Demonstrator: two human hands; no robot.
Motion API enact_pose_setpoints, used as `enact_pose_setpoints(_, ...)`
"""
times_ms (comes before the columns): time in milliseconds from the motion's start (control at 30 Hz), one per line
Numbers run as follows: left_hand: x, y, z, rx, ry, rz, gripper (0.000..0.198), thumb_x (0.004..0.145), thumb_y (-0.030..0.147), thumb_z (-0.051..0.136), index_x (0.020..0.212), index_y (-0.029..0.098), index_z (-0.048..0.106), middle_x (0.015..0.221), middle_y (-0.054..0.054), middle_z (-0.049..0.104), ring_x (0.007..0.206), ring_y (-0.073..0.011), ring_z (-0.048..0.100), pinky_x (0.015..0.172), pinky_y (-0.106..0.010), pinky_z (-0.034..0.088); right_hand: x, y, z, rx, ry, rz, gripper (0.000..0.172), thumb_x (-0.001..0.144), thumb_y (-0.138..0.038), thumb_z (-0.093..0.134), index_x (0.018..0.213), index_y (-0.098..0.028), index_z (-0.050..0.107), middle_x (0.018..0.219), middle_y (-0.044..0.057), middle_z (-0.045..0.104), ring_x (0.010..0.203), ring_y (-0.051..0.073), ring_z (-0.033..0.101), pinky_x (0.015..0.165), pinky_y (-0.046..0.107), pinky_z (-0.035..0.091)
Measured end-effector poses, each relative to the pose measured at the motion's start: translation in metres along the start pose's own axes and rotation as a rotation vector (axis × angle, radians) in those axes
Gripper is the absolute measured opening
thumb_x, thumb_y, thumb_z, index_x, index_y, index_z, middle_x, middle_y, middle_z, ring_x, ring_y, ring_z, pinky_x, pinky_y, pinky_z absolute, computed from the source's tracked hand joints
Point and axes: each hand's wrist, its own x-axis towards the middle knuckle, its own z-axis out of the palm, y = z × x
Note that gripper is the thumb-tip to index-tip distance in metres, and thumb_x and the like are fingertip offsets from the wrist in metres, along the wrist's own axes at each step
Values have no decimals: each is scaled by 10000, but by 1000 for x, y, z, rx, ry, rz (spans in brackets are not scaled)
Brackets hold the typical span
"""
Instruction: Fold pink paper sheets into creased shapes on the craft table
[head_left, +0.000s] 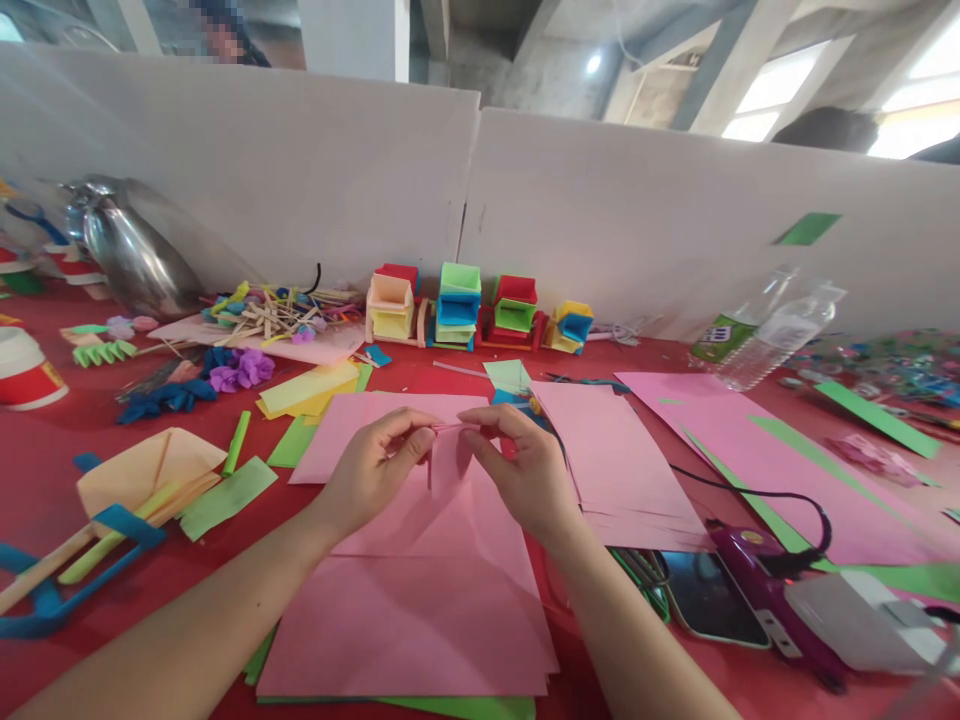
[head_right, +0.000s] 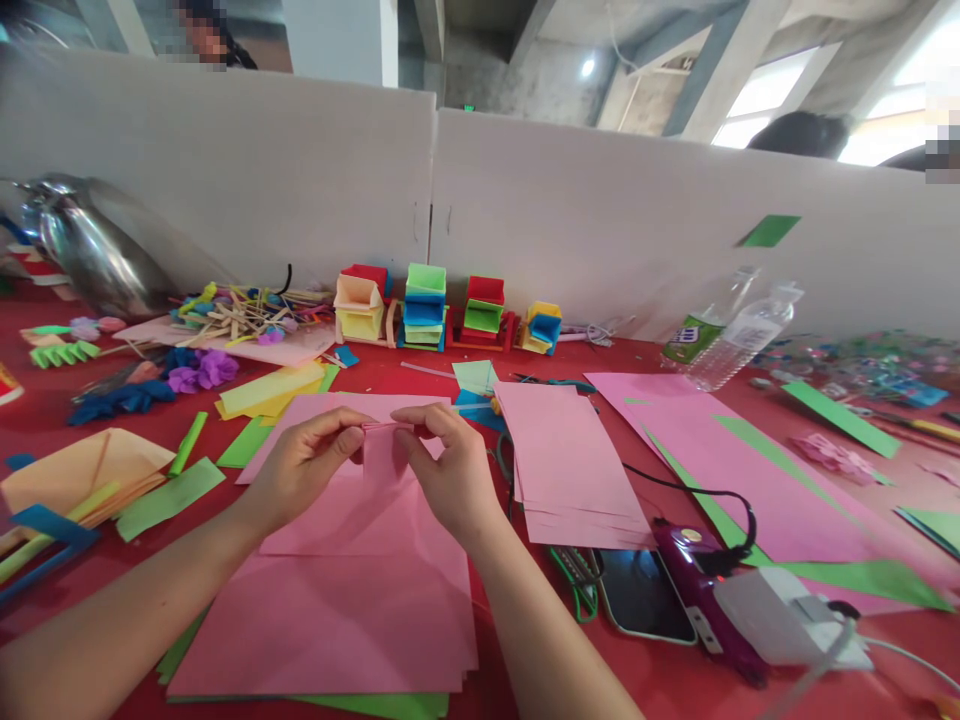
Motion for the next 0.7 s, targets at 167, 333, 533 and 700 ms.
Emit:
enact_pose_setpoints(167,0,-1,0,-145,-57,-81,216,841,344,486,889,170,605,737,-1,601,673,-117,569,664,-245,481,1,3,0,133,8,51,293,773,-181,543,1063,-230,551,918,21,621,820,134,568,781,309,452)
enact_pose_setpoints(333,-2,4,0,-41,-15,0,177,841,305,497,855,178,619,735,-4,620,690,-120,578,658,-227,461,3,7,1,266,19,57,329,765,-208,565,1091,-237,531,936,26,621,817,126,558,788,309,457)
enact_pose_setpoints(533,-3,3,-1,212,100,220,124,831,249,515,838,195,626,807,-21,635,755,-135,572,680,-231,435,3,10,-2,352,3,73,259,752,-234,593,1011,-242,591,926,24,648,829,136,575,785,319,467)
enact_pose_setpoints(700,-4,5,-2,236,132,239,139,845,244,485,828,188,611,787,-18,621,733,-130,565,673,-230,436,3,13,-2,397,-6,82,205,744,-254,609,947,-241,635,939,30,662,884,164,596,808,336,472)
